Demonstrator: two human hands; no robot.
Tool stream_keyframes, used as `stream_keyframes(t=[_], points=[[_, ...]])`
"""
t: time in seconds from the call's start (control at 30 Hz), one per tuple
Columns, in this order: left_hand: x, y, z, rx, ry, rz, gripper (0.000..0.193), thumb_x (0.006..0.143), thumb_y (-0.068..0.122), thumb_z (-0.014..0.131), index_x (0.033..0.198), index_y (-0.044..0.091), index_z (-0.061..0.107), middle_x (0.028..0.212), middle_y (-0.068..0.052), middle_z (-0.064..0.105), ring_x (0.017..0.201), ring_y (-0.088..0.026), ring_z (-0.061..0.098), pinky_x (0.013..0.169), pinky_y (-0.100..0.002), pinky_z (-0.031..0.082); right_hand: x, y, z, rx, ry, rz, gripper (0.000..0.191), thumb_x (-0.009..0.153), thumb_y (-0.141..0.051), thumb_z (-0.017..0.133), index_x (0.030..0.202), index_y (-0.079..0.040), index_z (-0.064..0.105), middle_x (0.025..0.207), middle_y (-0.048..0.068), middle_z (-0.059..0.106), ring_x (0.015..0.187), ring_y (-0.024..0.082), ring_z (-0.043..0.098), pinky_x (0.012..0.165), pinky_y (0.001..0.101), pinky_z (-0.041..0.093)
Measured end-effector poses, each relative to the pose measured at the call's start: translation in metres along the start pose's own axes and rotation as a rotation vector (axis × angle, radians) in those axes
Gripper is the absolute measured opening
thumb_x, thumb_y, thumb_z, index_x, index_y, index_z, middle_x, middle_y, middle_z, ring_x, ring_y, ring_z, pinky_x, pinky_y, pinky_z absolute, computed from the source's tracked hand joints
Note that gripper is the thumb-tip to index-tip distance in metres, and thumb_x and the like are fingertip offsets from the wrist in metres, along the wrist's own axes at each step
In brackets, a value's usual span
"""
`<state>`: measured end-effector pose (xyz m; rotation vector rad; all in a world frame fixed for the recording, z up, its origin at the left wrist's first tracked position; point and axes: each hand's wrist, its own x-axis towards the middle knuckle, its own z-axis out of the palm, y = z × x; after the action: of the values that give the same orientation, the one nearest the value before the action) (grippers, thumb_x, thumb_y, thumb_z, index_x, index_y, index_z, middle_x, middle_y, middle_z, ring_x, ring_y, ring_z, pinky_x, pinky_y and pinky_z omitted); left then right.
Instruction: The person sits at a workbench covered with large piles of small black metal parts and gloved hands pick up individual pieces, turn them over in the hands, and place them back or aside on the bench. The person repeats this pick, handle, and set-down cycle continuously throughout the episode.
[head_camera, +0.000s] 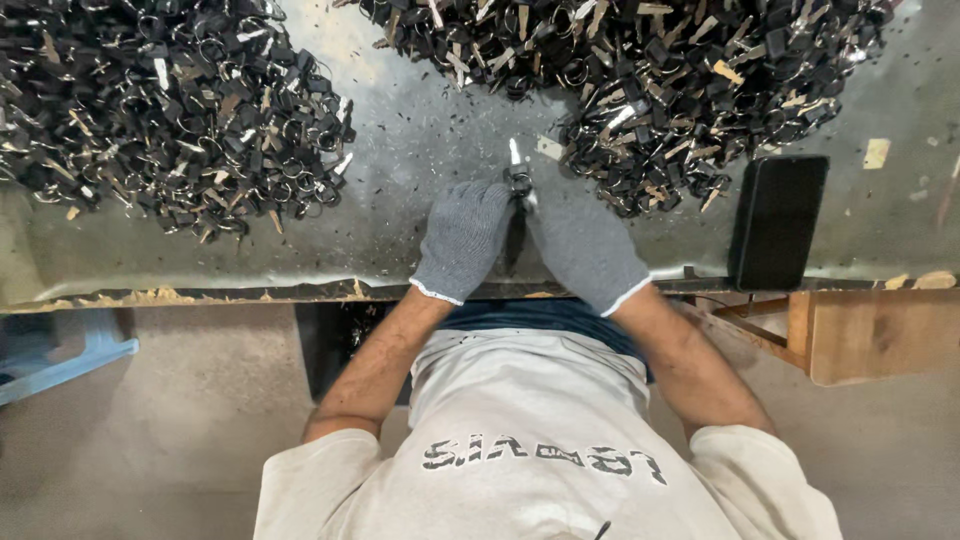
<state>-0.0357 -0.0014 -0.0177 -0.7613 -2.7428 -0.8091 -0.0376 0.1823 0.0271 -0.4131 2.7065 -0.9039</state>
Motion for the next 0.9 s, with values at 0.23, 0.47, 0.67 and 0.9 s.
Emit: stream_keyframes(t=[0.23, 0.47, 0.67, 0.9], points=[[-0.002, 0.007, -0.006, -0.027, -0.011, -0.092, 0.032, 0.092, 0.011, 0.067, 0.122, 0.0, 0.062, 0.106, -0.019, 0.065, 0.099, -0.037, 0.063, 0.087, -0.049, 0.049, -0.005, 0.001, 0.006, -0.129, -0.053, 0.106, 0.051, 0.098, -0.022, 0.065, 0.139, 0.004, 0.049, 0.097, 0.026, 0.069, 0.079, 0.042, 0.071, 0.065, 0.052, 0.058], [-0.009, 0.002, -0.009, -0.125, -0.099, -0.111, 0.038, 0.087, 0.005, 0.064, 0.125, 0.004, 0.063, 0.11, -0.017, 0.067, 0.104, -0.037, 0.065, 0.096, -0.048, 0.049, -0.017, 0.0, 0.032, -0.443, -0.03, -0.018, 0.026, 0.096, -0.012, 0.062, 0.117, 0.002, 0.059, 0.096, 0.021, 0.068, 0.065, 0.034, 0.073, 0.049, 0.0438, 0.057], [-0.004, 0.004, -0.013, -0.129, -0.061, -0.093, 0.038, 0.087, 0.006, 0.065, 0.125, 0.005, 0.063, 0.111, -0.018, 0.068, 0.101, -0.038, 0.066, 0.091, -0.048, 0.051, 0.005, 0.007, 0.009, -0.121, -0.23, -0.015, 0.036, 0.098, -0.022, 0.062, 0.123, 0.003, 0.054, 0.096, 0.025, 0.07, 0.079, 0.044, 0.072, 0.065, 0.0532, 0.057], [-0.007, 0.017, -0.02, 0.014, -0.01, -0.203, 0.028, 0.089, 0.013, 0.073, 0.115, 0.008, 0.067, 0.1, -0.014, 0.068, 0.082, -0.036, 0.065, 0.074, -0.047, 0.052, 0.005, -0.004, -0.005, -0.028, -0.05, 0.147, 0.057, 0.096, -0.023, 0.064, 0.144, 0.002, 0.046, 0.094, 0.03, 0.067, 0.084, 0.05, 0.067, 0.067, 0.0561, 0.055]])
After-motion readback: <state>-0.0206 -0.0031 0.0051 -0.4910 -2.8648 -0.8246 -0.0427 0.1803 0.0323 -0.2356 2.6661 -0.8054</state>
